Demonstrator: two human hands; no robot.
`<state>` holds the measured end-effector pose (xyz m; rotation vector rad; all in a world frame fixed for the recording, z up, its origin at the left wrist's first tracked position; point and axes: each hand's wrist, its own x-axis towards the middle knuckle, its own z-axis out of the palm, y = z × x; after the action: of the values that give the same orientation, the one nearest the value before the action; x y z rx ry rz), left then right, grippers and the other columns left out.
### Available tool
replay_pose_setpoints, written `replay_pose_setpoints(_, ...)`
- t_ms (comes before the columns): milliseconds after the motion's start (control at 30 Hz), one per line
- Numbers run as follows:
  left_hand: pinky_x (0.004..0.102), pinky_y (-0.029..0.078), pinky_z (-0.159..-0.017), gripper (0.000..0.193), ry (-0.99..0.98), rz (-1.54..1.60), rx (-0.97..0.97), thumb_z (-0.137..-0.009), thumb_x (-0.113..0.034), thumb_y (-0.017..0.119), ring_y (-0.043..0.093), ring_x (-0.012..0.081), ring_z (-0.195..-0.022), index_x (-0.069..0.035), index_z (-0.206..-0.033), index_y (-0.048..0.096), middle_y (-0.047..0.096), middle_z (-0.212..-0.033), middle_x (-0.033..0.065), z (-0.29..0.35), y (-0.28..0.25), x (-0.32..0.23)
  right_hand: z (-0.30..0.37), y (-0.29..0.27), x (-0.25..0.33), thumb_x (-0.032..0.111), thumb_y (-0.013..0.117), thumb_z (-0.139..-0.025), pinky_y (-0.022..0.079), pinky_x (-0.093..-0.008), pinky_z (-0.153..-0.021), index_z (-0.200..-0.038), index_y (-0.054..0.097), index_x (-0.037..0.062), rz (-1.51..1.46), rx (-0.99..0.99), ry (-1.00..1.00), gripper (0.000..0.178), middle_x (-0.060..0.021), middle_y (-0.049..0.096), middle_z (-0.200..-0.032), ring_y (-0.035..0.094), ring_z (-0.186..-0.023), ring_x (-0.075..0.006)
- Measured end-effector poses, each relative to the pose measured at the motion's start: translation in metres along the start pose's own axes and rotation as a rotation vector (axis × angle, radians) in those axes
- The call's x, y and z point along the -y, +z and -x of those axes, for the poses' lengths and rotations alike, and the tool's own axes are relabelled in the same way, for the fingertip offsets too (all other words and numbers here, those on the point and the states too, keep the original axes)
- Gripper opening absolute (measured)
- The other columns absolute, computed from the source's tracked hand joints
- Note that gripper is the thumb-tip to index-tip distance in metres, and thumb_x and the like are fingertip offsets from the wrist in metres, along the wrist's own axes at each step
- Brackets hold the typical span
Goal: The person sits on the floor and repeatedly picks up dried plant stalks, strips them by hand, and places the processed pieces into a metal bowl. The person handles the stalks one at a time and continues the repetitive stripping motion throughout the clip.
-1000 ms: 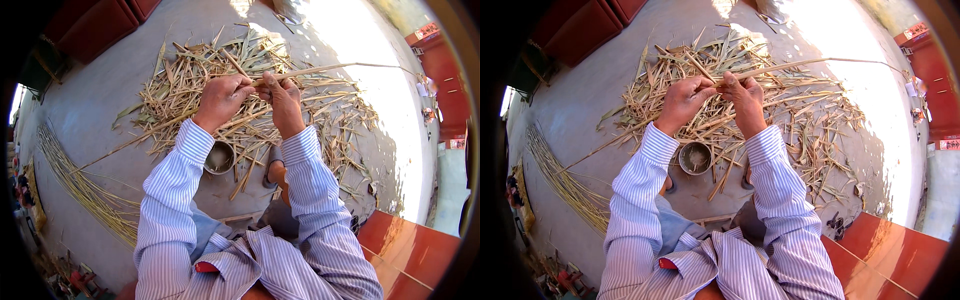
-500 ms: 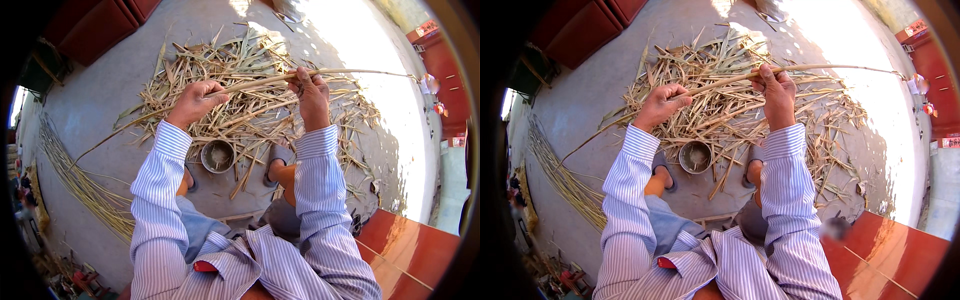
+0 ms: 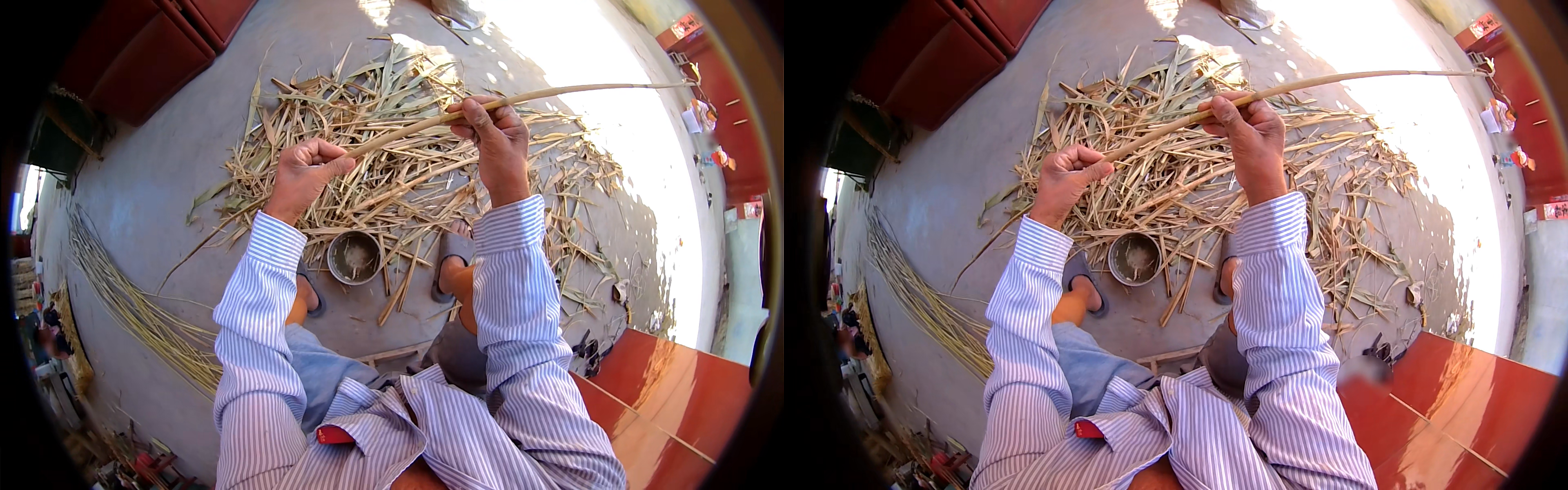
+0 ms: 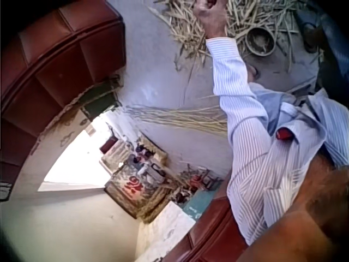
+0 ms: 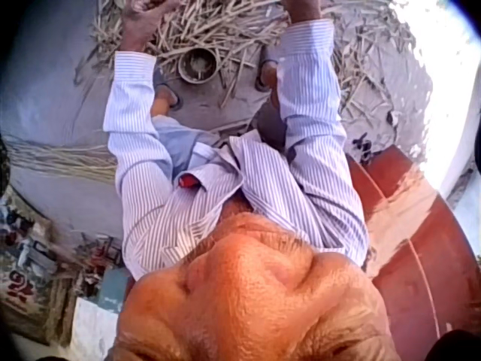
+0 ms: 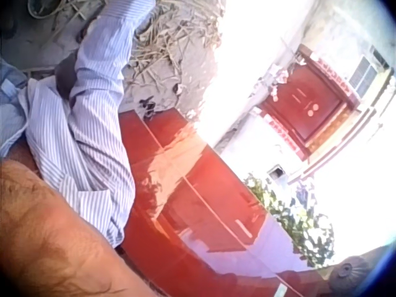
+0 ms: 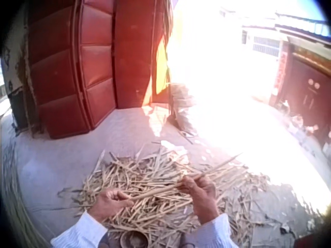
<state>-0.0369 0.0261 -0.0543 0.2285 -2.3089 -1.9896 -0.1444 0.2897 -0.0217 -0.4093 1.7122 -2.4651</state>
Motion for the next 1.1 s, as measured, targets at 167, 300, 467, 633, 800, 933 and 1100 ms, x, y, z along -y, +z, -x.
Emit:
replay_pose_setpoints(167, 0.0202, 0.052, -0.065, 0.016, -0.059, 0.071, -0.016, -0.078, -0.004, 0.078, 0.063, 0.008, -0.072, 0.0, -0.089, 0.068, 0.069, -0.082, 0.0059, 0.006, 0.004, -0.003, 0.003, -0.008, 0.007, 0.015, 0.067, -0.09, 0.059, -0.0254, -0.072, -0.101, 0.063, -0.0014, 0.002, 0.123, -0.06, 0.02, -0.0124, 0.071, -0.09, 0.07, -0.083, -0.0179)
replay_pose_setpoints(300, 0.02, 0.051, -0.065, 0.019, -0.003, 0.23, -0.201, -0.081, -0.01, 0.077, 0.062, 0.007, -0.071, 0.0, -0.092, 0.065, 0.069, -0.08, 0.0056, 0.001, -0.01, -0.003, 0.002, -0.018, 0.009, 0.013, 0.066, -0.091, 0.059, -0.0258, -0.073, -0.103, 0.063, -0.0019, 0.033, 0.132, -0.07, 0.019, -0.0131, 0.071, -0.091, 0.07, -0.086, -0.0186)
replay_pose_setpoints(467, 0.0271, 0.047, -0.071, 0.029, 0.201, -0.212, -0.506, -0.085, -0.03, 0.073, 0.062, 0.0126, -0.075, -0.003, -0.093, 0.065, 0.07, -0.085, 0.006, -0.009, -0.058, -0.01, 0.005, -0.037, 0.011, 0.012, 0.064, -0.091, 0.06, -0.0259, -0.073, -0.105, 0.062, -0.0016, 0.054, 0.016, -0.044, 0.019, -0.0142, 0.07, -0.093, 0.07, -0.088, -0.02)
replay_pose_setpoints(633, 0.0407, 0.039, -0.078, 0.043, 0.705, -1.143, -0.399, -0.086, -0.046, 0.062, 0.058, 0.026, -0.092, -0.005, -0.097, 0.067, 0.066, -0.09, 0.0071, -0.007, -0.019, -0.028, 0.004, -0.02, 0.0, 0.011, 0.064, -0.091, 0.06, -0.0249, -0.071, -0.105, 0.062, -0.0017, 0.058, -0.071, -0.007, 0.019, -0.0137, 0.07, -0.093, 0.07, -0.087, -0.0193)
replay_pose_setpoints(800, 0.0391, 0.039, -0.073, 0.024, 0.683, -1.005, -0.066, -0.081, -0.03, 0.07, 0.06, 0.024, -0.08, -0.007, -0.086, 0.067, 0.065, -0.08, 0.0064, -0.005, 0.018, -0.018, -0.001, 0.001, -0.008, 0.014, 0.066, -0.09, 0.059, -0.0235, -0.067, -0.103, 0.063, -0.0001, 0.007, -0.093, 0.058, 0.019, -0.0115, 0.071, -0.092, 0.07, -0.084, -0.0172)
replay_pose_setpoints(933, 0.0376, 0.038, -0.073, 0.017, 0.436, -1.124, 0.007, -0.079, -0.024, 0.071, 0.059, 0.0235, -0.075, -0.008, -0.08, 0.066, 0.064, -0.075, 0.005, -0.006, -0.022, -0.014, -0.006, -0.007, -0.005, 0.016, 0.065, -0.092, 0.059, -0.0224, -0.067, -0.104, 0.062, -0.0007, -0.006, -0.1, 0.112, 0.021, -0.012, 0.07, -0.092, 0.07, -0.085, -0.0169)
replay_pose_setpoints(1100, 0.0376, 0.039, -0.072, 0.018, 0.397, -1.066, -0.083, -0.079, -0.025, 0.072, 0.059, 0.0238, -0.074, -0.008, -0.083, 0.067, 0.065, -0.076, 0.0056, -0.003, -0.053, 0.001, -0.006, -0.024, -0.001, 0.018, 0.063, -0.093, 0.059, -0.0216, -0.065, -0.109, 0.061, -0.0014, -0.018, -0.222, 0.076, 0.025, -0.0132, 0.07, -0.094, 0.07, -0.085, -0.0175)
